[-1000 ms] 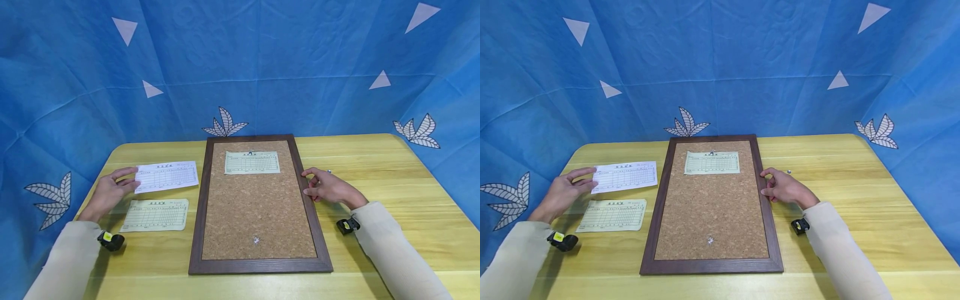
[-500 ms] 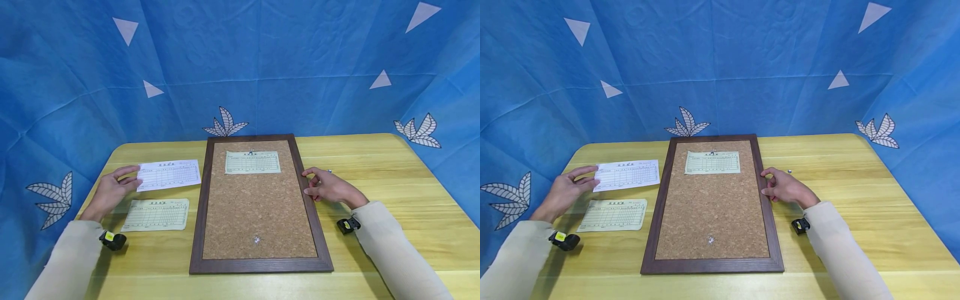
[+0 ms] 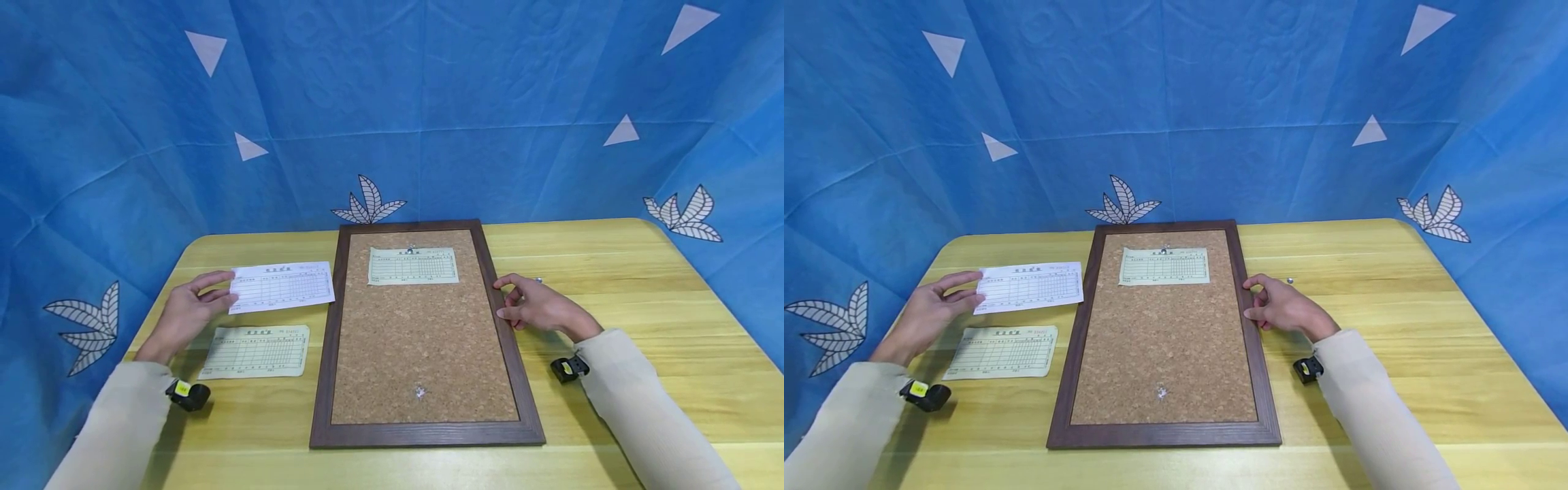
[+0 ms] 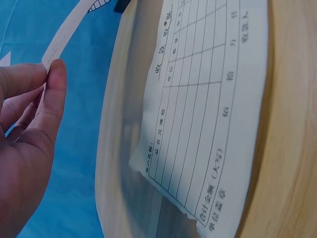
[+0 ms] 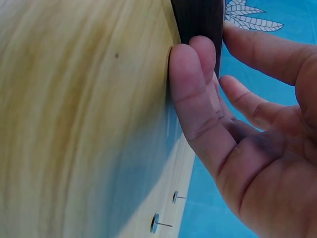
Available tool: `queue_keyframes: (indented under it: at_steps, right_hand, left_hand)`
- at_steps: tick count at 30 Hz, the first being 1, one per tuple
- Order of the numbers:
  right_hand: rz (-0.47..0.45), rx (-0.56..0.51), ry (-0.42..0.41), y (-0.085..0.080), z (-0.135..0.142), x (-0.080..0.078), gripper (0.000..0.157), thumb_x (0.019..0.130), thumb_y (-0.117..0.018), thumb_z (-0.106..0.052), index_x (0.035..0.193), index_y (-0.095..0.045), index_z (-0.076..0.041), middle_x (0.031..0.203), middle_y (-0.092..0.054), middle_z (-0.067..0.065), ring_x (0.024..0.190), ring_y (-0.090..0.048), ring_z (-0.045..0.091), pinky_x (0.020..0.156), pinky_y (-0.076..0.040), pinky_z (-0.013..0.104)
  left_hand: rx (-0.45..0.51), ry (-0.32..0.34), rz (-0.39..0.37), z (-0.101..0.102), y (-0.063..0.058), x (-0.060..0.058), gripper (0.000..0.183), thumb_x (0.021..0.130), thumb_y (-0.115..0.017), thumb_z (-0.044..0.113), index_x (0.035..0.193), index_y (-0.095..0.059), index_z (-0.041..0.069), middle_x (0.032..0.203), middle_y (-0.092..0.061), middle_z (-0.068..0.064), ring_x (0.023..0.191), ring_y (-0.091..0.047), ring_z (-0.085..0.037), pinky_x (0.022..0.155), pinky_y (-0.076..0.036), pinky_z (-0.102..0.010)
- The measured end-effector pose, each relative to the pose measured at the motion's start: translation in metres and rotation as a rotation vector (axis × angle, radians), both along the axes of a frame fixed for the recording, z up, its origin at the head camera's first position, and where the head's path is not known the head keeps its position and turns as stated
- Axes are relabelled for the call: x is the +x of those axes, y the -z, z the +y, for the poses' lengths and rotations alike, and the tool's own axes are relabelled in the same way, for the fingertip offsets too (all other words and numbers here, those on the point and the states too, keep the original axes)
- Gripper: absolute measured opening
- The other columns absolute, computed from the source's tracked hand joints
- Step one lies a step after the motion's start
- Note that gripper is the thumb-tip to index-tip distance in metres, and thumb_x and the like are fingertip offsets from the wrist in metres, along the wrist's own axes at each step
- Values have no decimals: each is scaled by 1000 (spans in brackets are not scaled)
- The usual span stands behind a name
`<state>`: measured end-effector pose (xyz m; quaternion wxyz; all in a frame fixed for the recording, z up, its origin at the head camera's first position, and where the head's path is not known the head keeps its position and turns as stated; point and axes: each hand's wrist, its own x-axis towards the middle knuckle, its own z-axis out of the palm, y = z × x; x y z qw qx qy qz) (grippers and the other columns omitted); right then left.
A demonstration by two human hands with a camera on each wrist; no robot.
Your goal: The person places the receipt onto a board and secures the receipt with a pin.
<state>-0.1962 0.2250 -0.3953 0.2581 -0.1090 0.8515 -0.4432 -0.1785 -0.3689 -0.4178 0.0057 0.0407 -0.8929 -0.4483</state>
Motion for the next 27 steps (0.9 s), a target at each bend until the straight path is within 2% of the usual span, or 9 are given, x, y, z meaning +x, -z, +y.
queue_keyframes:
  at_steps: [6,9,19,27]
  right_hand:
    - [9,32,16,-2,-3,-1,50,97,-62,1,140,-38,7,99,-46,17,71,-53,22,63,-51,37]
    - [23,54,18,-4,-5,-1,48,96,-63,1,138,-40,8,101,-46,18,70,-53,21,64,-50,37]
    - [152,76,23,-7,-12,-5,38,96,-63,-2,129,-49,9,99,-51,16,66,-55,19,60,-51,34]
    - [181,55,10,-10,-24,-7,37,98,-58,-3,131,-50,11,96,-54,14,72,-57,20,62,-53,35]
  left_hand:
    - [7,7,-27,29,-32,15,56,98,-67,31,146,-51,8,152,-39,-20,128,-52,-37,78,-49,-12]
    - [13,16,-31,36,-40,18,54,99,-66,26,146,-50,5,152,-39,-22,128,-51,-40,76,-49,-10]
    - [4,38,-32,41,-43,19,53,101,-62,21,148,-47,4,151,-40,-22,129,-50,-41,77,-48,-9]
    - [13,34,-35,44,-45,20,52,100,-63,19,148,-47,4,152,-39,-21,129,-50,-40,77,-48,-9]
